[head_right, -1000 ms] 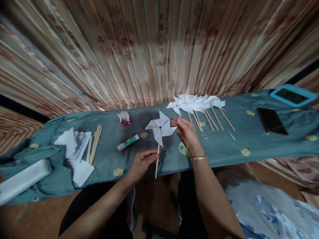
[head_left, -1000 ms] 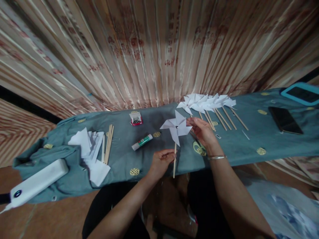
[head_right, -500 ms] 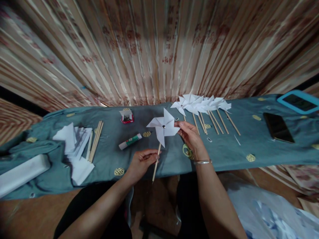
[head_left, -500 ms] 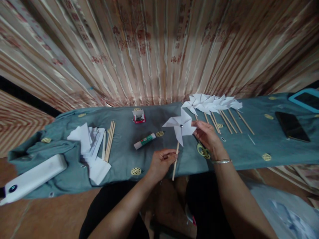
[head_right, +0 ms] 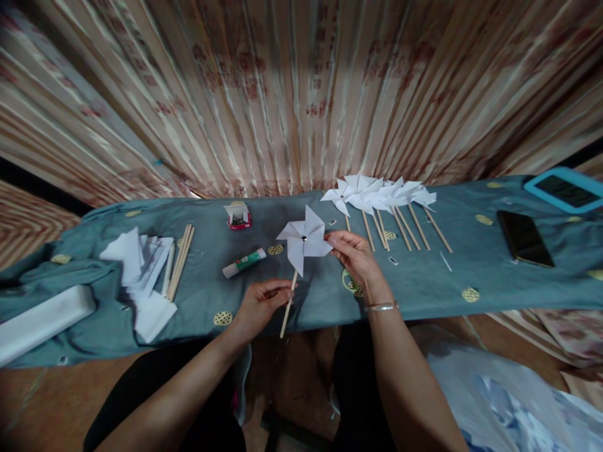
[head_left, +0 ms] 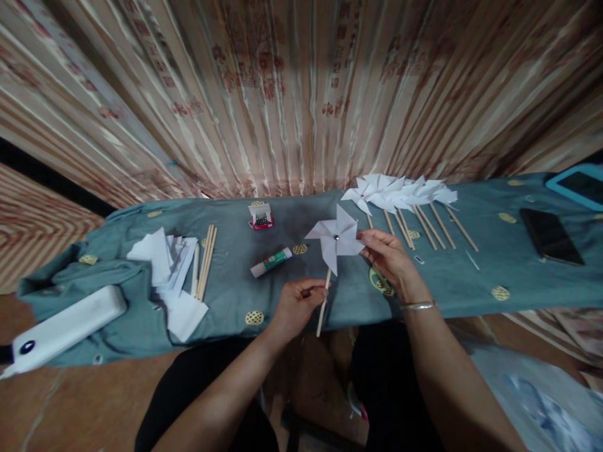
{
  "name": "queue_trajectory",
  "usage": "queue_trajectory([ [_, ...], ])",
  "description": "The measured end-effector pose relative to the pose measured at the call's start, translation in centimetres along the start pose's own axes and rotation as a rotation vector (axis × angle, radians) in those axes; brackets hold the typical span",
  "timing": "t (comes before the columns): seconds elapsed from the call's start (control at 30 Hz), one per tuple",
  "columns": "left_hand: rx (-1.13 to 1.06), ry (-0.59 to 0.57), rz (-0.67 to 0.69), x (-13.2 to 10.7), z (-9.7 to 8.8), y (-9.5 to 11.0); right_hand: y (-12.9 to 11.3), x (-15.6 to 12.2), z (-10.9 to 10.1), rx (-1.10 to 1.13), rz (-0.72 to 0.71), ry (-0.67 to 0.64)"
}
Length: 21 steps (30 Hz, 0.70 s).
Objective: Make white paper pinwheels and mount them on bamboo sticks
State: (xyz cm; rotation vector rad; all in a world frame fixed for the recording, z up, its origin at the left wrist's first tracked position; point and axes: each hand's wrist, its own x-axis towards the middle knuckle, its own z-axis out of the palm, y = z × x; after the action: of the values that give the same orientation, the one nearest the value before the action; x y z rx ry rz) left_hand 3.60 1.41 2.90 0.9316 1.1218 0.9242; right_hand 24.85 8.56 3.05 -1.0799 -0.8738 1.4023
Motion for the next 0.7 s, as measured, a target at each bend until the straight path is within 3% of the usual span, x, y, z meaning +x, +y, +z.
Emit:
queue_trajectory([
  [0.7, 0.017, 0.000, 0.022, -0.19, 0.91, 0.42, -0.31, -0.68, -0.33, -0.020, -0.018, 0.019],
])
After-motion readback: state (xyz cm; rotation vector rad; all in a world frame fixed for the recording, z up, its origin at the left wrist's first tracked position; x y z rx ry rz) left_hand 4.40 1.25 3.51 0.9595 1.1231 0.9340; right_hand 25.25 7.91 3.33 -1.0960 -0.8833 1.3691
